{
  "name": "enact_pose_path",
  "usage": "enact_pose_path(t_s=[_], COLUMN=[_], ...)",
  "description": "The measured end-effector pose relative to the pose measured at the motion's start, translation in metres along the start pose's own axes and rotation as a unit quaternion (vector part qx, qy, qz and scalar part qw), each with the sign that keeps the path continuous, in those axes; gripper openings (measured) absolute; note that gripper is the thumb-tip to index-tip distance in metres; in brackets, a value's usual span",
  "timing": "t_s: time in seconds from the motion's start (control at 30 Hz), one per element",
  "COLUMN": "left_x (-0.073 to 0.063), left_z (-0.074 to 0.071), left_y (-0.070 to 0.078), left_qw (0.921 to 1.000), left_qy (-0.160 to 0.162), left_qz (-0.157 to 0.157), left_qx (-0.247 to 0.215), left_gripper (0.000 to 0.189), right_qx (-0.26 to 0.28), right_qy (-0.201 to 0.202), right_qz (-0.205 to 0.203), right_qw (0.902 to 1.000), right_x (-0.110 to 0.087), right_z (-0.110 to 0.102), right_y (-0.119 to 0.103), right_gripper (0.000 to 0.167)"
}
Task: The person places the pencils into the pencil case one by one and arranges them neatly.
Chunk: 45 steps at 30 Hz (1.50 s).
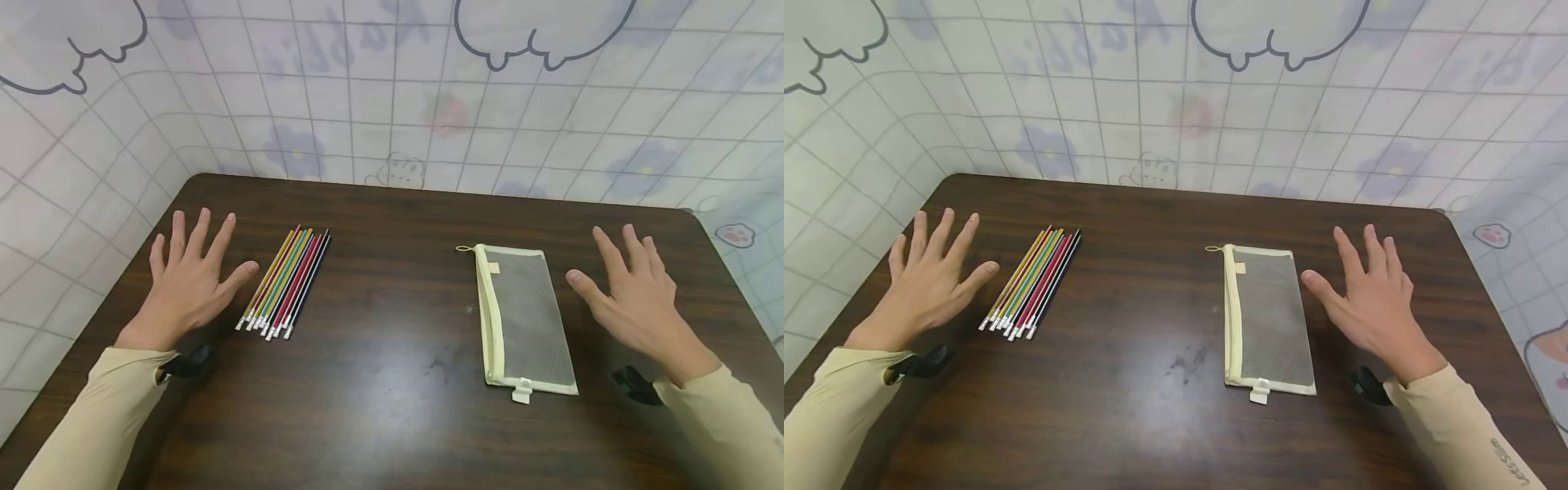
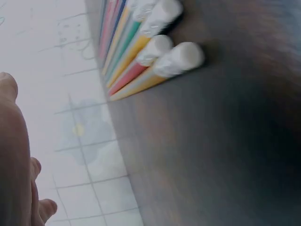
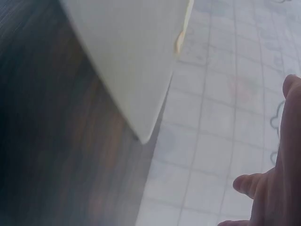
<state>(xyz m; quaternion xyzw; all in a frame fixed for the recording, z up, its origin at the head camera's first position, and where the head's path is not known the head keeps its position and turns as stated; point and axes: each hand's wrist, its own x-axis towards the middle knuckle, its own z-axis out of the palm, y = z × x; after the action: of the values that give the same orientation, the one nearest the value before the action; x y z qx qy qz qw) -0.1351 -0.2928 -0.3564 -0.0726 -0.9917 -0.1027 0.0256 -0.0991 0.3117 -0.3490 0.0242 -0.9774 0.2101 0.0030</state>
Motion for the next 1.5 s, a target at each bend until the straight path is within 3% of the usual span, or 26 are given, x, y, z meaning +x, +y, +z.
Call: enact_pose_path(t_s=[0.23, 0.5, 0.97, 1.33, 1.5], left_x=[0.009, 0.013, 0.026, 0.033, 0.035], left_z=[0.005, 0.013, 0.013, 0.02, 0.024], left_y=[0.0, 0.008, 0.025, 0.025, 0.024], left_qw=[0.9992, 0.9986, 0.9959, 0.9904, 0.9868], left_qy=[0.012, -0.004, -0.012, -0.059, -0.082], left_qz=[-0.006, 0.001, 0.015, 0.052, 0.047], left_qx=[-0.038, -0.052, -0.089, -0.114, -0.131], left_gripper=[0.086, 0.083, 0.081, 0.087, 0.093], right_qx=[0.023, 0.044, 0.033, 0.016, 0.001], right_qy=[-0.013, -0.054, -0.093, -0.1, -0.099], right_qz=[-0.006, -0.003, 0.023, 0.035, 0.031], right_qw=[0.9996, 0.9976, 0.9949, 0.9943, 0.9946], right_x=[0.008, 0.012, 0.012, 0.01, 0.01], right_z=[0.011, 0.023, 0.033, 0.044, 0.051], right_y=[-0.023, -0.05, -0.07, -0.074, -0.079], right_gripper=[0.079, 0.082, 0.091, 0.103, 0.114])
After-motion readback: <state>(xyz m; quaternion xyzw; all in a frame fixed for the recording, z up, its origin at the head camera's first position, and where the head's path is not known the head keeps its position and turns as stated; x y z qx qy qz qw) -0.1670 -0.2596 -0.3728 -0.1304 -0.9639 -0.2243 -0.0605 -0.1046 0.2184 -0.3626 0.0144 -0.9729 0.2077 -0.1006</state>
